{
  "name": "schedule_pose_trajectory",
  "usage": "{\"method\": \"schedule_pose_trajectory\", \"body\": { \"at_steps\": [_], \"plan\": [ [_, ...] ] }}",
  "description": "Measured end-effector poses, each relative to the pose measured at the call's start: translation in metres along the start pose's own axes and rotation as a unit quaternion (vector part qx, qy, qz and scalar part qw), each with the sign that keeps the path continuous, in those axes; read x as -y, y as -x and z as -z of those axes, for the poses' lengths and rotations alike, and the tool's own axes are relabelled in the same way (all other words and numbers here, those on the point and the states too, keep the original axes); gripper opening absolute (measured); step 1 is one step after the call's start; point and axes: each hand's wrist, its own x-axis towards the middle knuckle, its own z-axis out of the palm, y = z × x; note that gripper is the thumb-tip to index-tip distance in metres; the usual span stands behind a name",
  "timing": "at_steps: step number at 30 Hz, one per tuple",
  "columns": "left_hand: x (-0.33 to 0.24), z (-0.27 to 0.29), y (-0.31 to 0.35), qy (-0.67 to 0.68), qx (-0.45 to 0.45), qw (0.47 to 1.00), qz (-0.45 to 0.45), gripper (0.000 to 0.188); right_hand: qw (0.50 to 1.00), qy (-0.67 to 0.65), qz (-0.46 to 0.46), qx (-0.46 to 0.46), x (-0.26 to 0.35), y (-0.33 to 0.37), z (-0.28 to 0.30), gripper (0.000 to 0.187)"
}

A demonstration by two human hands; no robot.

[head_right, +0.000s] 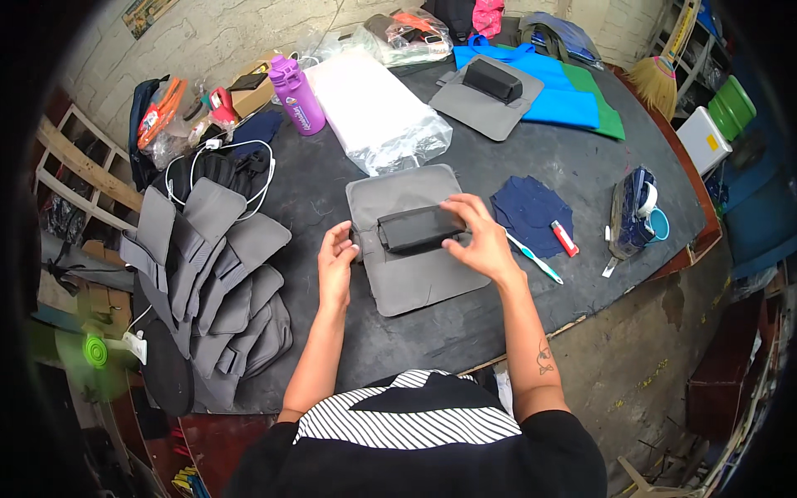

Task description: The person is assembling grey fabric panels with black components on a workbench, using a tool to trim or adjust the pieces.

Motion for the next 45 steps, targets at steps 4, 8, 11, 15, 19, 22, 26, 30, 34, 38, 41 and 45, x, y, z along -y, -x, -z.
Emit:
{"method": "schedule_pose_trajectory", "body": {
  "at_steps": [4,8,11,15,19,22,26,30,34,38,41,45],
  "plan": [
    [0.003,-0.006,0.0,-0.056,-0.019,0.998,0.037,0.072,0.991,0.086,-0.009,0.104,0.006,-0.019,-0.003,0.068],
    [-0.001,-0.003,-0.007,-0.098,0.025,0.995,-0.005,0.07,0.962,0.21,-0.052,0.166,0.014,-0.04,-0.004,0.062],
    [-0.009,0.016,-0.016,0.002,0.139,0.99,0.032,0.055,0.955,0.209,-0.055,0.203,0.035,-0.042,0.006,0.062],
    [-0.01,0.016,-0.021,-0.097,0.164,0.982,0.015,0.053,0.939,0.251,-0.106,0.209,0.014,-0.042,-0.003,0.067],
    [-0.016,-0.001,-0.011,-0.246,0.091,0.951,-0.163,0.048,0.938,0.245,-0.129,0.21,0.007,-0.034,-0.007,0.07],
    [-0.027,-0.018,-0.004,-0.267,0.084,0.927,-0.248,0.051,0.967,0.129,-0.115,0.186,-0.007,-0.03,-0.001,0.071],
    [-0.005,-0.028,-0.012,-0.271,0.117,0.943,-0.156,0.063,0.972,-0.087,-0.13,0.174,-0.025,-0.024,0.011,0.068],
    [0.014,-0.029,-0.014,-0.232,0.096,0.963,-0.1,0.064,0.971,-0.139,-0.131,0.144,-0.039,-0.002,0.023,0.067],
    [0.007,-0.031,-0.007,-0.162,0.115,0.974,-0.108,0.063,0.961,-0.142,-0.177,0.157,-0.056,0.012,0.019,0.068],
    [-0.011,-0.024,-0.005,-0.083,0.092,0.988,-0.092,0.06,0.942,-0.231,-0.211,0.124,-0.036,0.019,0.017,0.069],
    [-0.027,-0.028,-0.008,-0.076,0.111,0.991,-0.015,0.058,0.947,-0.225,-0.202,0.11,-0.041,0.025,0.013,0.069],
    [-0.027,-0.035,-0.016,0.009,0.189,0.981,0.028,0.063,0.953,-0.22,-0.203,0.051,-0.045,0.032,0.005,0.064]
  ]
}}
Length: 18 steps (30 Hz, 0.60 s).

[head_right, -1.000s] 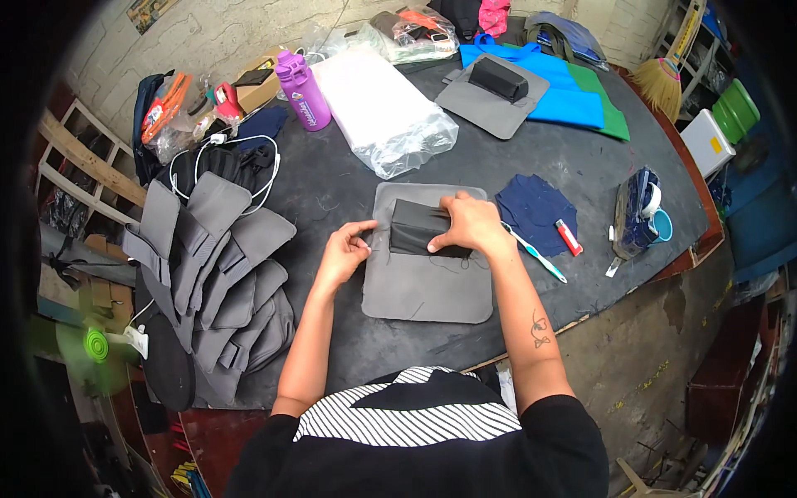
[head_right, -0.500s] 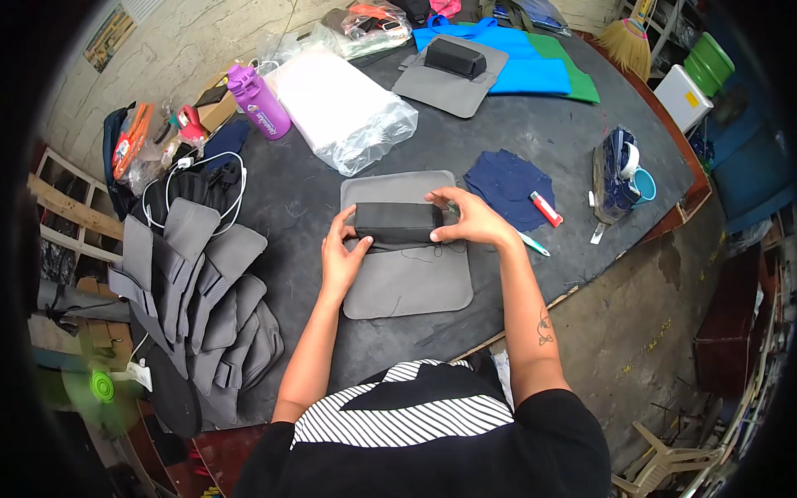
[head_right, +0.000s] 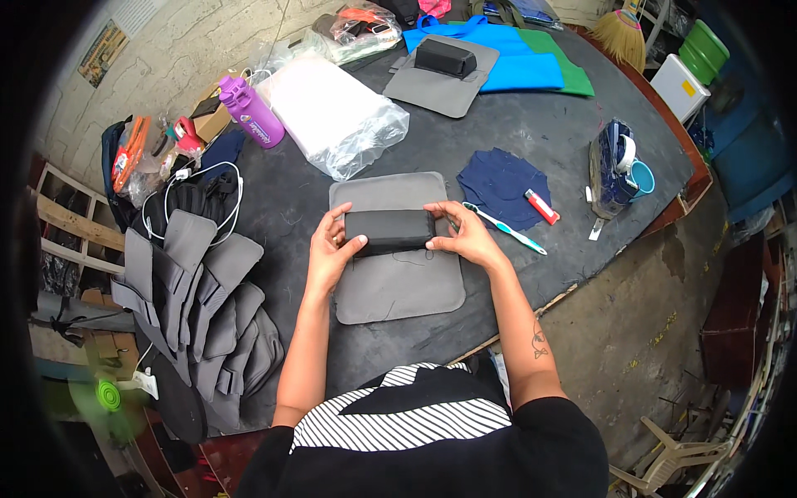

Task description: The person is assembling grey fabric panels with black components on a workbench, using a tool to trim or adjust the pieces.

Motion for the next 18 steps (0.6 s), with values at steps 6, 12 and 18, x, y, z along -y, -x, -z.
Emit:
{"method": "schedule_pose_trajectory", "body": {
  "at_steps": [6,12,18],
  "plan": [
    [0.007,0.001,0.0,0.133,0.004,0.991,-0.001,0.075,1.0,0.005,-0.028,-0.006,-0.005,0.001,-0.002,0.06],
    [-0.009,-0.002,0.007,0.163,0.001,0.984,-0.068,0.075,0.996,-0.039,0.063,-0.044,-0.009,0.002,-0.011,0.057],
    [-0.013,0.013,0.009,0.276,0.048,0.955,-0.097,0.066,0.966,-0.143,0.187,-0.102,-0.007,-0.001,-0.017,0.058]
  ]
}}
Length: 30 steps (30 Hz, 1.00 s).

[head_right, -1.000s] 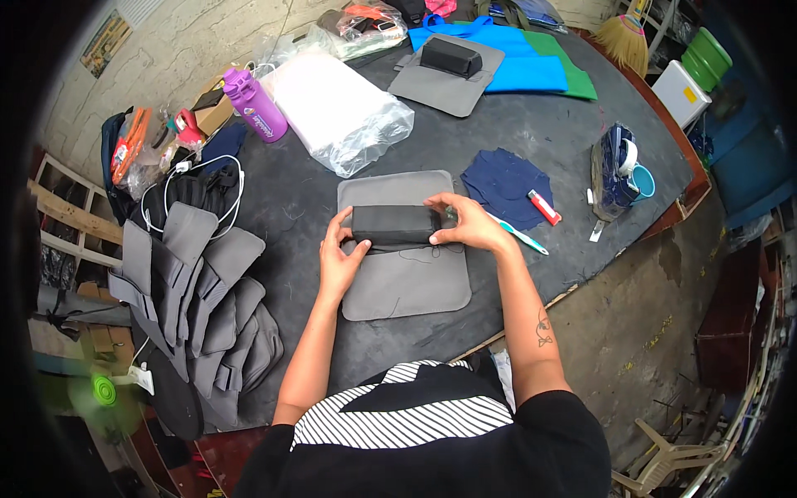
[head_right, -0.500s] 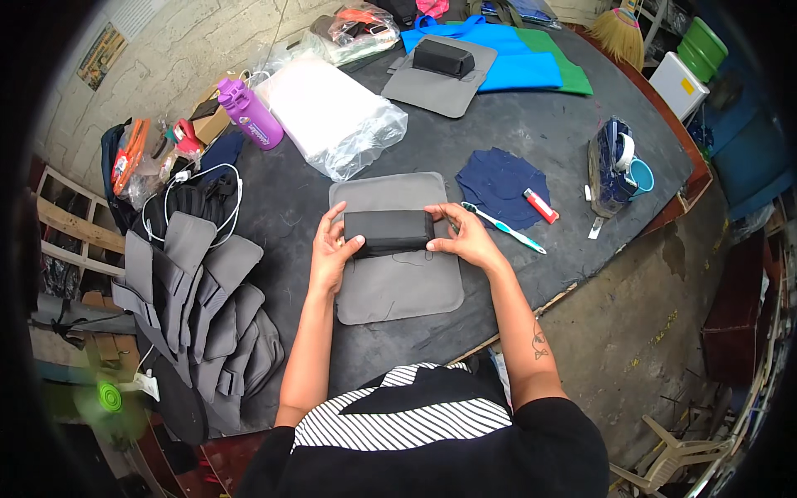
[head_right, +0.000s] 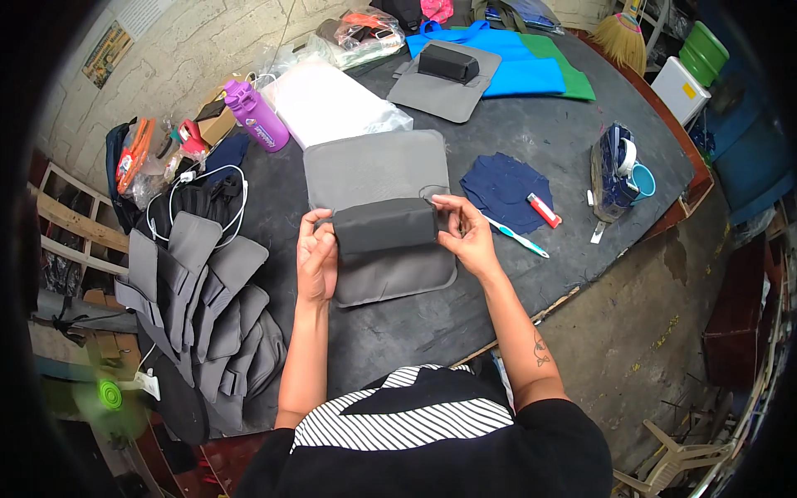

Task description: The person is assembling grey fabric panels with black components on a workbench, using a tool to trim or adjust the pieces.

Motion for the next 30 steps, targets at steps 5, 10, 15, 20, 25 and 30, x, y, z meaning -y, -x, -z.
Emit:
{"method": "schedule_pose_trajectory", "body": {
  "at_steps": [5,10,15,20,25,30],
  "plan": [
    [-0.004,-0.008,0.009,-0.148,0.004,0.989,-0.004,0.045,0.975,-0.195,-0.096,-0.039,0.014,-0.001,-0.003,0.046],
    [0.012,0.001,0.025,-0.28,0.059,0.956,-0.055,0.014,0.986,-0.01,-0.148,-0.071,0.016,0.004,-0.01,0.04],
    [0.032,0.002,0.049,-0.134,-0.057,0.989,-0.032,0.048,0.989,0.053,-0.134,0.014,0.013,0.019,-0.015,0.054],
    [0.024,-0.003,0.064,-0.145,-0.118,0.973,0.138,0.067,0.938,0.264,-0.122,0.191,0.043,0.024,-0.016,0.045],
    [0.034,0.009,0.083,-0.281,-0.065,0.954,0.078,0.044,0.945,0.273,-0.081,0.164,0.029,0.036,-0.022,0.038],
    [0.021,0.009,0.081,-0.238,-0.122,0.955,0.124,0.023,0.96,0.242,-0.066,0.124,0.019,0.045,-0.023,0.033]
  ]
}}
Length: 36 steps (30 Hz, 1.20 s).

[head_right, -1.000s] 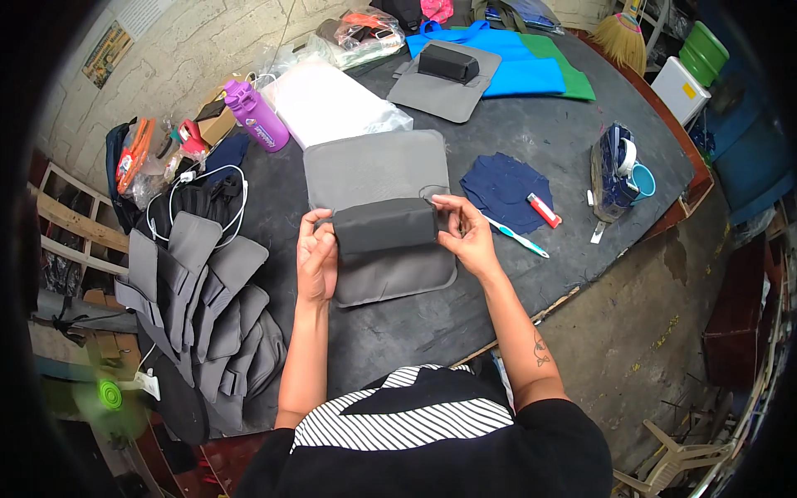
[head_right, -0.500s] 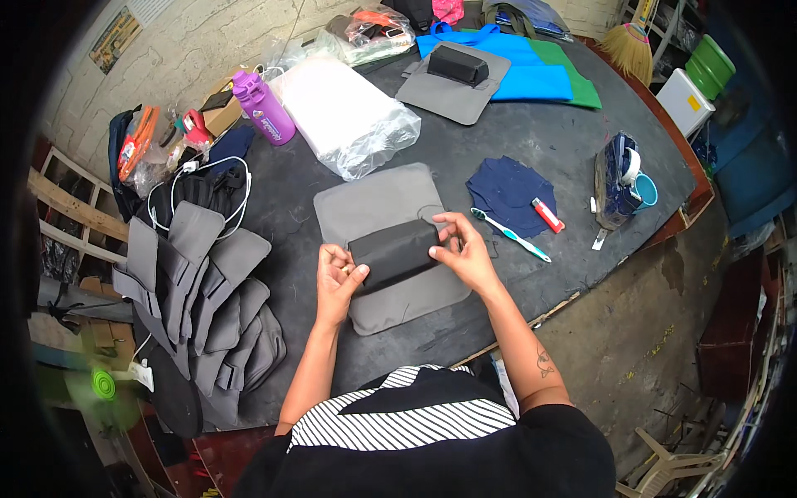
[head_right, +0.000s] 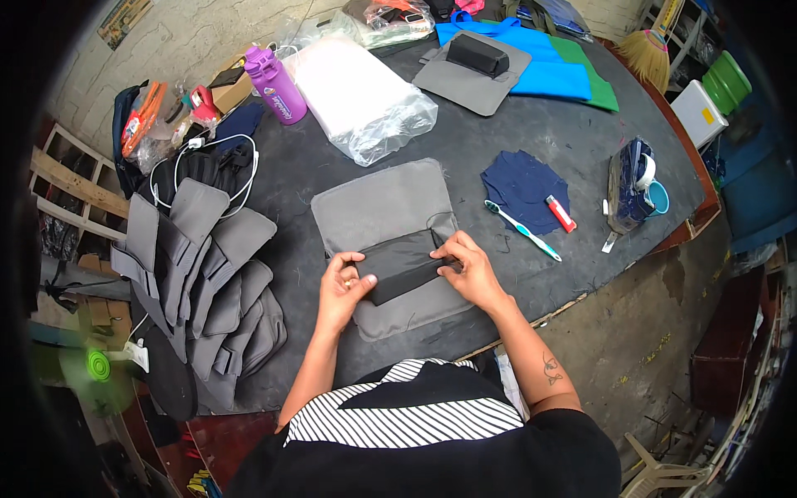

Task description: The person is assembling grey fabric panels with black components on a workbench, using a tool to trim or adjust the pieces.

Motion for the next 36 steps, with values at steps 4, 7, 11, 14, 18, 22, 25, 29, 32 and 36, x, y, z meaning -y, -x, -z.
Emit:
{"method": "schedule_pose_trajectory", "body": {
  "at_steps": [4,7,11,14,18,22,25,29,32,36],
  "plan": [
    [-0.026,0.0,-0.011,-0.185,-0.131,0.974,-0.029,0.01,1.0,-0.002,0.019,-0.021,-0.003,0.002,-0.001,0.032],
    [-0.051,-0.028,-0.029,-0.261,-0.105,0.918,-0.281,0.012,0.999,0.005,0.039,-0.031,-0.007,0.004,-0.004,0.032],
    [-0.027,-0.07,-0.069,-0.335,0.004,0.901,-0.276,0.025,0.997,0.013,0.044,-0.056,-0.006,0.006,-0.012,0.034],
    [-0.015,-0.084,-0.086,-0.378,0.073,0.869,-0.31,0.023,0.997,0.017,0.032,-0.069,-0.006,0.01,-0.014,0.035],
    [-0.004,-0.079,-0.097,-0.438,0.076,0.819,-0.363,0.024,0.997,0.018,0.027,-0.073,-0.004,0.009,-0.014,0.036],
    [0.004,-0.075,-0.098,-0.439,0.078,0.824,-0.351,0.012,1.0,0.015,-0.007,-0.004,0.001,-0.001,-0.001,0.032],
    [0.017,-0.073,-0.098,-0.419,0.038,0.849,-0.321,0.006,0.991,-0.008,-0.125,0.054,0.005,-0.013,0.013,0.044],
    [0.013,-0.075,-0.099,-0.396,0.033,0.861,-0.317,0.005,0.983,0.149,-0.012,-0.11,-0.016,-0.029,0.017,0.043],
    [0.009,-0.075,-0.099,-0.407,0.042,0.859,-0.308,0.005,0.971,0.228,-0.027,-0.058,0.002,-0.034,0.022,0.031],
    [0.01,-0.076,-0.098,-0.407,0.041,0.857,-0.312,0.004,0.957,0.286,-0.053,-0.004,0.012,-0.042,0.018,0.022]
  ]
}}
